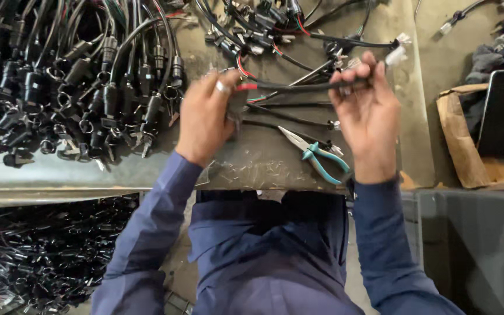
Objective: The person repeatedly strips the outer insulation from black wires using pliers, then places the stripped wires on the table. The process is repeated for multiple wires in a consistent sequence.
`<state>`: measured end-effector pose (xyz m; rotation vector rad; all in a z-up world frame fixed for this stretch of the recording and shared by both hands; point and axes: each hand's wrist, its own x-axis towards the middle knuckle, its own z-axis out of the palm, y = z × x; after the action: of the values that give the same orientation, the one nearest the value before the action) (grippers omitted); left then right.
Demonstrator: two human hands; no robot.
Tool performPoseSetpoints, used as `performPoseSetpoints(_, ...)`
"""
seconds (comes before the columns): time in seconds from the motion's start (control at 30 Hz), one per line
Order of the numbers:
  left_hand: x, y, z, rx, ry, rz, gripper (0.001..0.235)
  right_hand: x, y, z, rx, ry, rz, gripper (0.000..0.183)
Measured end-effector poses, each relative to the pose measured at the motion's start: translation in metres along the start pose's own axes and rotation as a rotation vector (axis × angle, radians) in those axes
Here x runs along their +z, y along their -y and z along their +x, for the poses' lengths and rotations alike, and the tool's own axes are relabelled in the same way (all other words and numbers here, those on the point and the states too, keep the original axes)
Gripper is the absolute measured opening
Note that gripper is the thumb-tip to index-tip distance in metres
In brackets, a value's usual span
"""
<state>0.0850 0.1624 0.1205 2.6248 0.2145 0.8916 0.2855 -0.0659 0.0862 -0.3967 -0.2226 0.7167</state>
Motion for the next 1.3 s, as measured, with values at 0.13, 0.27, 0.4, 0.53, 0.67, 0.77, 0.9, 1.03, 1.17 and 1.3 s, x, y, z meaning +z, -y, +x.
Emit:
performPoseSetpoints(0.13, -0.033, -0.021, 0.032, 0.146, 0.268, -0.282, 0.056, 0.016, 0.039, -0.048, -0.083, -0.104, 0.223, 0.016)
performPoseSetpoints(0.27, -0.027, -0.060, 0.026, 0.412, 0.570, -0.840, 0.059, 0.032, 0.077, -0.092, -0.165, -0.009, 0.479, 0.018)
performPoseSetpoints(0.4, -0.005, -0.051, 0.010, 0.297, 0.316, -0.476, 0.055, 0.032, 0.086, -0.107, -0.240, 0.165, 0.371, 0.016)
performPoseSetpoints(0.53, 0.016, -0.030, 0.013, -0.002, 0.035, -0.492, 0.038, 0.044, 0.049, -0.086, -0.230, 0.013, 0.111, 0.033)
performPoseSetpoints(0.67, 0.031, -0.051, 0.008, -0.570, -0.175, -1.736, 0.010, 0.046, -0.038, -0.079, -0.080, 0.043, -1.163, 0.051)
performPoseSetpoints(0.77, 0.037, -0.070, 0.001, -0.676, -0.057, -1.896, 0.011, 0.022, -0.091, -0.083, -0.105, 0.243, -1.414, 0.054)
performPoseSetpoints(0.9, 0.025, -0.055, 0.011, -0.761, -0.155, -2.063, 0.035, 0.008, -0.108, -0.071, -0.001, 0.079, -1.602, 0.029)
performPoseSetpoints(1.03, 0.007, -0.041, 0.026, -0.647, -0.383, -2.072, 0.027, 0.026, -0.086, -0.056, -0.321, 0.202, -1.706, 0.041)
performPoseSetpoints(1.17, -0.009, -0.049, 0.020, -0.365, -0.498, -1.939, 0.015, 0.044, -0.082, -0.048, -0.519, 0.355, -1.875, 0.027)
performPoseSetpoints(1.3, -0.005, -0.050, 0.022, -0.149, -0.512, -1.429, 0.030, 0.049, -0.076, -0.028, -0.574, 0.368, -2.057, 0.023)
